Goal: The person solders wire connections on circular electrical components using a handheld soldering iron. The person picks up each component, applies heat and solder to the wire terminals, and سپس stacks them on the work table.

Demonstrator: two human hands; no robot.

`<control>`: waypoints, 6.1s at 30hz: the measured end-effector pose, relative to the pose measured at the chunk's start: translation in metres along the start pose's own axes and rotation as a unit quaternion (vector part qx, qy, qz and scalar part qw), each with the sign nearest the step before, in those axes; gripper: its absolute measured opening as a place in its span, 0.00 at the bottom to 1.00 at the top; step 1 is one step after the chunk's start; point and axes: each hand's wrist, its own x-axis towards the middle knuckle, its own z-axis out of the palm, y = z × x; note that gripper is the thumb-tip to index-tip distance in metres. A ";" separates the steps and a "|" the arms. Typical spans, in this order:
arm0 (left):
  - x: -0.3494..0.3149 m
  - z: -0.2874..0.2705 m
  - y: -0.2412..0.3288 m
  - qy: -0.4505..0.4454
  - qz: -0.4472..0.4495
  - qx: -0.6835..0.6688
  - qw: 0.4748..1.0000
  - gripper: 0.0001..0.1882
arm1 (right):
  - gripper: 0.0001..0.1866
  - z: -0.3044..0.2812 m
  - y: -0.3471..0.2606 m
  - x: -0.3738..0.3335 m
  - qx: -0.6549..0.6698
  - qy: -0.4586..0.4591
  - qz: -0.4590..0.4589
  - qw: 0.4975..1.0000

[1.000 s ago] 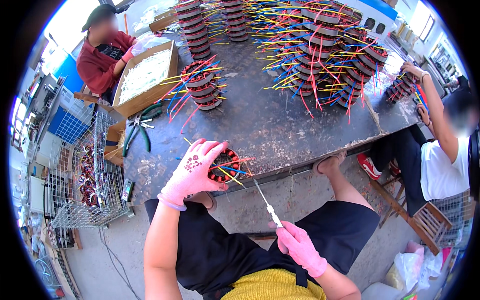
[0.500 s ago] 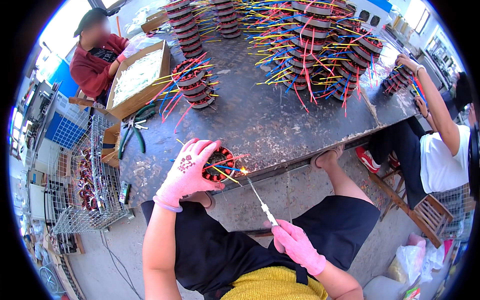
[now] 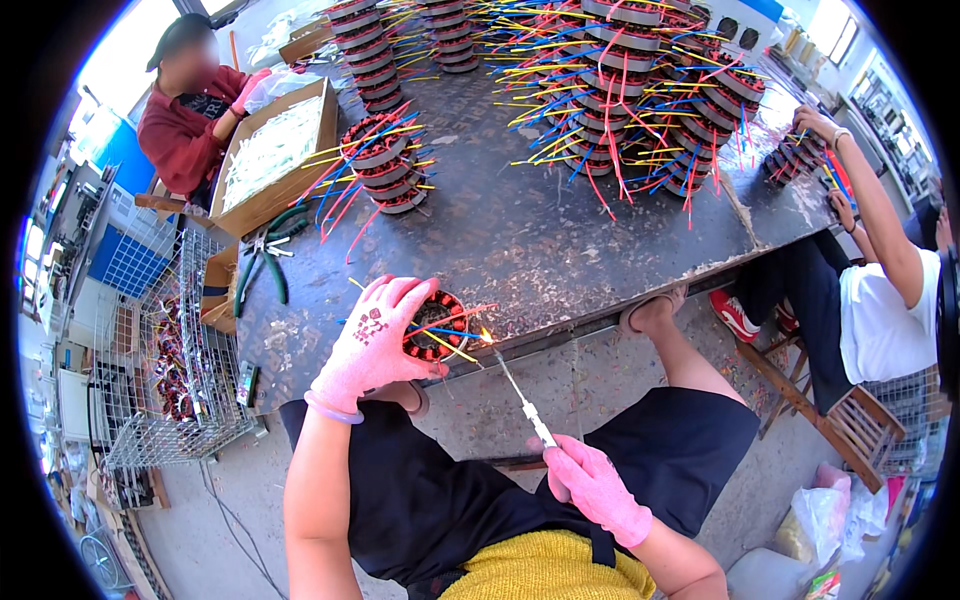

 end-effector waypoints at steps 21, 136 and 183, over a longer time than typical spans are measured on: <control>0.002 -0.001 -0.004 -0.006 0.010 -0.017 1.000 0.54 | 0.19 0.001 -0.003 -0.002 0.027 0.009 0.007 1.000; 0.004 -0.001 0.003 -0.030 -0.020 -0.004 0.999 0.54 | 0.20 0.002 -0.010 -0.001 -0.029 0.005 -0.011 1.000; 0.005 -0.005 -0.002 -0.027 0.026 0.005 0.999 0.52 | 0.19 0.000 -0.005 0.001 0.069 0.015 -0.006 0.997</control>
